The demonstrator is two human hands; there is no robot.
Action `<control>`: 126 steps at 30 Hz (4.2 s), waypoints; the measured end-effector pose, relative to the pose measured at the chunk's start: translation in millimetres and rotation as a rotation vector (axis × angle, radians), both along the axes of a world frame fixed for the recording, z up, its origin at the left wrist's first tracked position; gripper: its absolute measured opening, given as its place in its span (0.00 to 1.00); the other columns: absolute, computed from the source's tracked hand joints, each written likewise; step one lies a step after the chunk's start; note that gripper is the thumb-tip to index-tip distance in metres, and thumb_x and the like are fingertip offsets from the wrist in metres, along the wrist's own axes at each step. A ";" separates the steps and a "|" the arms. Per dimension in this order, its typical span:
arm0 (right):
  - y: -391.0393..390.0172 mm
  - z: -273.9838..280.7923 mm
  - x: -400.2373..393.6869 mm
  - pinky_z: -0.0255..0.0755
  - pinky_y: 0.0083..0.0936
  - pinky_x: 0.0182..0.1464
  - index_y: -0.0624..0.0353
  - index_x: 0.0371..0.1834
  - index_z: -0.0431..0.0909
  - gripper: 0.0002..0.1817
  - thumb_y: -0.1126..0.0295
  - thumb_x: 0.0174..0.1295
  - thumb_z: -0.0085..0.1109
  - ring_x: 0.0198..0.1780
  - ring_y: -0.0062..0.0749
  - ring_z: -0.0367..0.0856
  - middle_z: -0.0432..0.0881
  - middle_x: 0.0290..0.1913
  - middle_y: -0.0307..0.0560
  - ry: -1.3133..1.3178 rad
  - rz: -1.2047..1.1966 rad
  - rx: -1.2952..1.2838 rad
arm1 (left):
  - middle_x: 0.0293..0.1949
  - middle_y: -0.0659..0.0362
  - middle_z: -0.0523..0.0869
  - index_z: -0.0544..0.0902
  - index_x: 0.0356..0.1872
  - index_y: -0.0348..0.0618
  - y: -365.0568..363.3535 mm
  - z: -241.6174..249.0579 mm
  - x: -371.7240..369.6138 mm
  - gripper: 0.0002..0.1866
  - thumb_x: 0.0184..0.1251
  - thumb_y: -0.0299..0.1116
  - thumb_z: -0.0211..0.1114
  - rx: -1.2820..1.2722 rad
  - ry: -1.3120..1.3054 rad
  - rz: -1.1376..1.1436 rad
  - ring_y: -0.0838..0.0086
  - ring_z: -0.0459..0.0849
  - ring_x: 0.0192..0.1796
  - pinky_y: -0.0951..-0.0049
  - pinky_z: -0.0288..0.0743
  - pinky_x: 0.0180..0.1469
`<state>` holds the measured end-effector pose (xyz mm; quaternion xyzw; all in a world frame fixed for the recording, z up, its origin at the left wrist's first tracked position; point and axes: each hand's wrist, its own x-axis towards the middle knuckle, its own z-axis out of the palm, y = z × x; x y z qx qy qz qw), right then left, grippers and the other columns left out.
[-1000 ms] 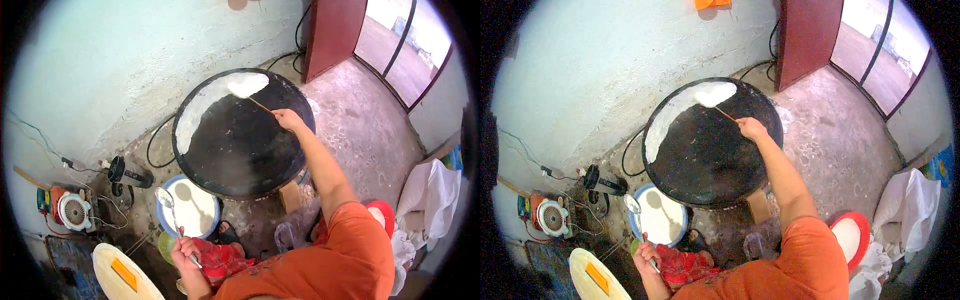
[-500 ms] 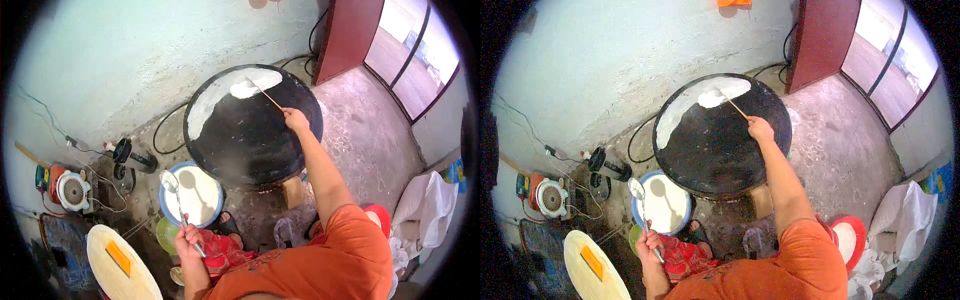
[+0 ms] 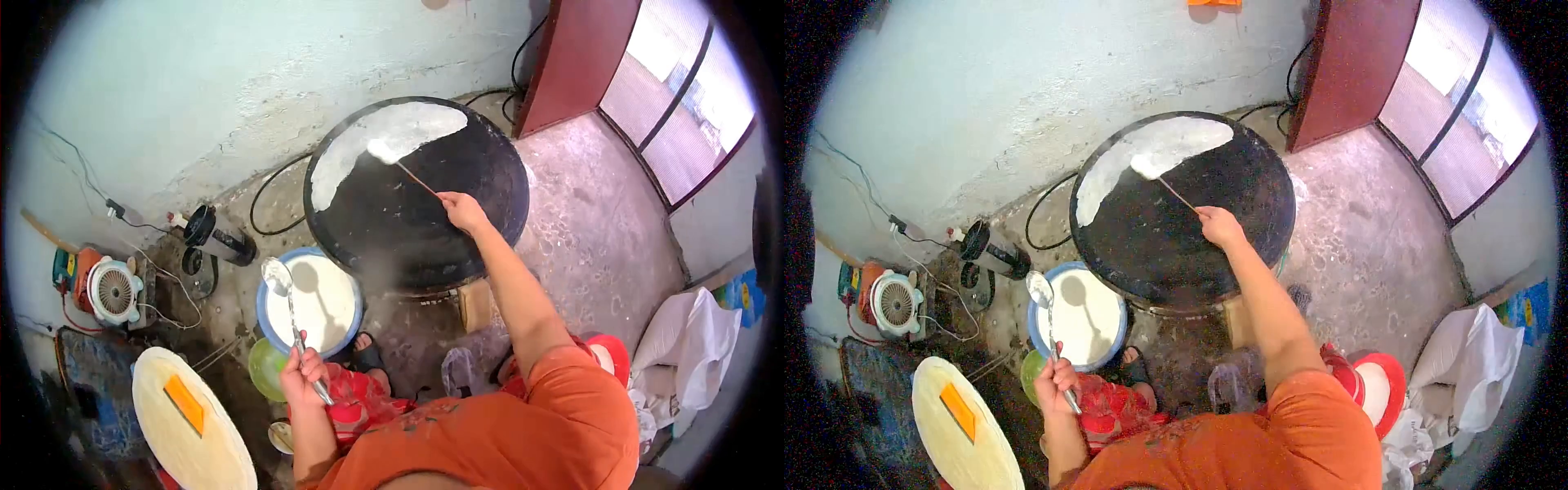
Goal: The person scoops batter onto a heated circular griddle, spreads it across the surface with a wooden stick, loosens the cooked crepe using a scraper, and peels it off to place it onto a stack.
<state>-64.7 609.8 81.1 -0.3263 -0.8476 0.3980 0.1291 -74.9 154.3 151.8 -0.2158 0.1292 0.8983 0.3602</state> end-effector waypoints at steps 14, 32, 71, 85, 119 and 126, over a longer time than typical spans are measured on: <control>7.8 15.6 37.7 0.72 0.32 0.44 0.48 0.51 0.76 0.15 0.64 0.61 0.49 0.41 0.41 0.80 0.81 0.41 0.51 0.013 0.076 0.005 | 0.24 0.61 0.66 0.68 0.54 0.38 -5.7 -0.8 1.5 0.17 0.69 0.34 0.45 -0.028 0.006 0.035 0.81 0.64 0.19 0.81 0.60 0.18; -57.8 42.3 21.3 0.70 0.28 0.47 0.43 0.50 0.77 0.14 0.64 0.60 0.51 0.42 0.38 0.80 0.81 0.41 0.50 -0.171 0.253 -0.011 | 0.25 0.59 0.70 0.71 0.52 0.42 -14.8 3.5 2.8 0.15 0.70 0.36 0.43 -0.062 -0.017 0.035 0.81 0.64 0.18 0.82 0.58 0.16; -288.3 -0.7 -60.3 0.75 0.39 0.32 0.65 0.68 0.38 0.35 0.74 0.58 0.40 0.31 0.50 0.80 0.79 0.32 0.60 -0.289 0.259 0.463 | 0.26 0.62 0.70 0.68 0.55 0.42 -45.1 12.8 8.1 0.16 0.71 0.36 0.42 -0.150 0.146 -0.037 0.84 0.62 0.18 0.83 0.57 0.17; -314.9 -2.5 -35.2 0.72 0.41 0.34 0.62 0.69 0.31 0.41 0.72 0.55 0.44 0.32 0.51 0.80 0.79 0.33 0.61 -0.399 0.221 0.326 | 0.27 0.59 0.70 0.64 0.59 0.41 -57.4 6.5 6.3 0.19 0.73 0.37 0.36 0.002 0.139 -0.025 0.80 0.64 0.18 0.80 0.61 0.17; -296.6 -25.6 75.5 0.72 0.41 0.34 0.54 0.70 0.30 0.41 0.78 0.54 0.40 0.34 0.50 0.80 0.78 0.32 0.58 -0.414 0.092 0.361 | 0.26 0.58 0.70 0.70 0.53 0.42 -50.5 -2.7 3.9 0.16 0.71 0.37 0.43 -0.017 0.142 -0.102 0.80 0.65 0.18 0.82 0.59 0.17; -269.8 -7.2 129.6 0.71 0.41 0.29 0.57 0.70 0.30 0.43 0.77 0.52 0.43 0.29 0.51 0.78 0.77 0.32 0.59 -0.390 -0.018 0.338 | 0.26 0.58 0.70 0.70 0.53 0.40 -45.3 -3.7 3.3 0.16 0.71 0.36 0.42 -0.032 0.150 -0.109 0.80 0.63 0.18 0.82 0.59 0.17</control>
